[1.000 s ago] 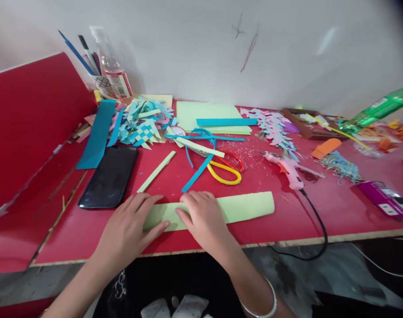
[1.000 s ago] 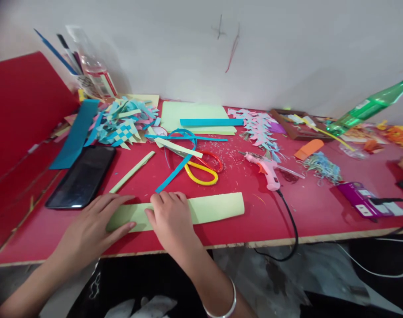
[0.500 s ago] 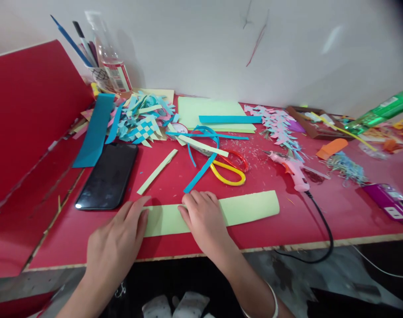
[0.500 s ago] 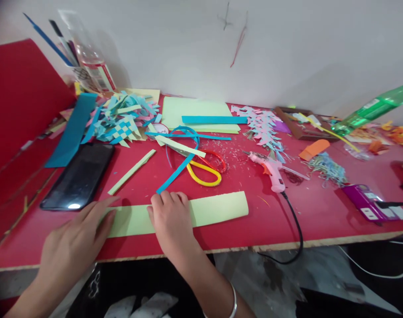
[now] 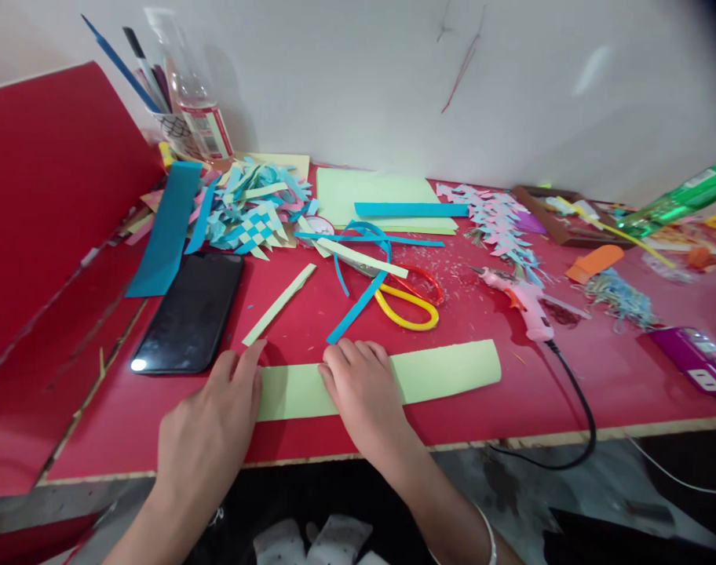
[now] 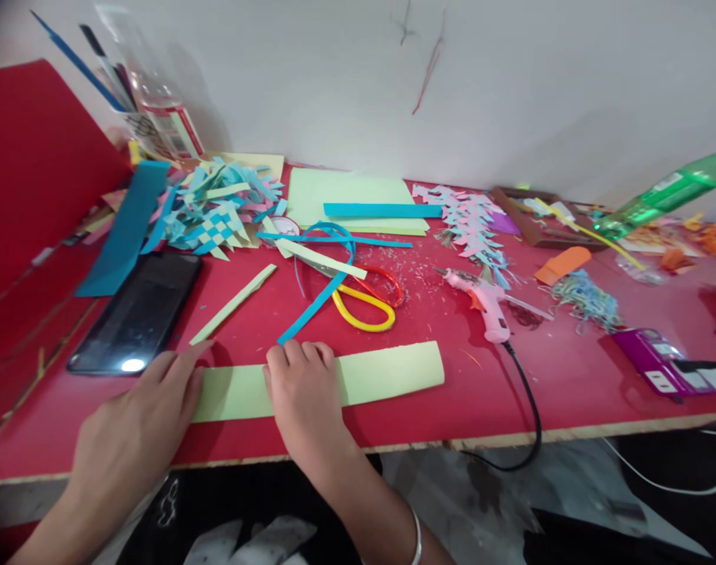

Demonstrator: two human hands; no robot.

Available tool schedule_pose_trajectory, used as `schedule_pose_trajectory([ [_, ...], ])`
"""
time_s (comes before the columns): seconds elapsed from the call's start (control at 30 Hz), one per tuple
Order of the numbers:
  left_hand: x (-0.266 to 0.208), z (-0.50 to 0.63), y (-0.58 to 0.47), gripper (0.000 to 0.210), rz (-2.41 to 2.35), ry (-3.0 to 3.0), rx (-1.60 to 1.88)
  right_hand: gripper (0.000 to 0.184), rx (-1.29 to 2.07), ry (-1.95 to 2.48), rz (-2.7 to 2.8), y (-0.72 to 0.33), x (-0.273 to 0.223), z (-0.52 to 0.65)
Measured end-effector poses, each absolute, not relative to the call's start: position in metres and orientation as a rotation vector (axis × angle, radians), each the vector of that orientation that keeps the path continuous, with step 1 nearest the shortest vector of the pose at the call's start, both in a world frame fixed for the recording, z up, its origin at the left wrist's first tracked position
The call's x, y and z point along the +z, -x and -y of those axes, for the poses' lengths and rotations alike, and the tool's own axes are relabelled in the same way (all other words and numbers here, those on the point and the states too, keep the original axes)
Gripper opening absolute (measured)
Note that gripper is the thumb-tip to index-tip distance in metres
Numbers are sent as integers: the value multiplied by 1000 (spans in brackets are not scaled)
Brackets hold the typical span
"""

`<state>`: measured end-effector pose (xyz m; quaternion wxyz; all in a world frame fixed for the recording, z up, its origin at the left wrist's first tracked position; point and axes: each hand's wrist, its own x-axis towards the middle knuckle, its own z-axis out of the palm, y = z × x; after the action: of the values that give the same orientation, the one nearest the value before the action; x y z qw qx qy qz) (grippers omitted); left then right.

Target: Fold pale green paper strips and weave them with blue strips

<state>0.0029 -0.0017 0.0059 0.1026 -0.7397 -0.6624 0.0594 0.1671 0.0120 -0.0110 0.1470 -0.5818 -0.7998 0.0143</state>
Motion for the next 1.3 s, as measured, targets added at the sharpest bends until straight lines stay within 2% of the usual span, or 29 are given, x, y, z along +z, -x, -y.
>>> schedule_pose_trajectory([
  [0.1, 5, 1, 0, 39, 1876, 2179, 99, 9, 54, 1682, 2296, -167, -11, -12],
  [0.3, 0, 6, 5, 37, 1413, 2521, -329, 10, 54, 1693, 2300, -166, -10, -13],
  [0.4, -5, 15, 2, 45, 1118, 2754, -312, 12, 36, 1691, 2294, -166, -11, -13],
  [0.6, -14, 23, 3, 61, 1036, 2749, -268, 12, 19, 1683, 2290, -166, -12, -13],
  [1.07, -14, 15, 31, 55, 1028, 2863, -225, 8, 37, 1693, 2310, -166, -10, -13],
  [1.3, -12, 17, 69, 54, 1073, 2819, -55, 8, 63, 1710, 2315, -167, -7, -13],
])
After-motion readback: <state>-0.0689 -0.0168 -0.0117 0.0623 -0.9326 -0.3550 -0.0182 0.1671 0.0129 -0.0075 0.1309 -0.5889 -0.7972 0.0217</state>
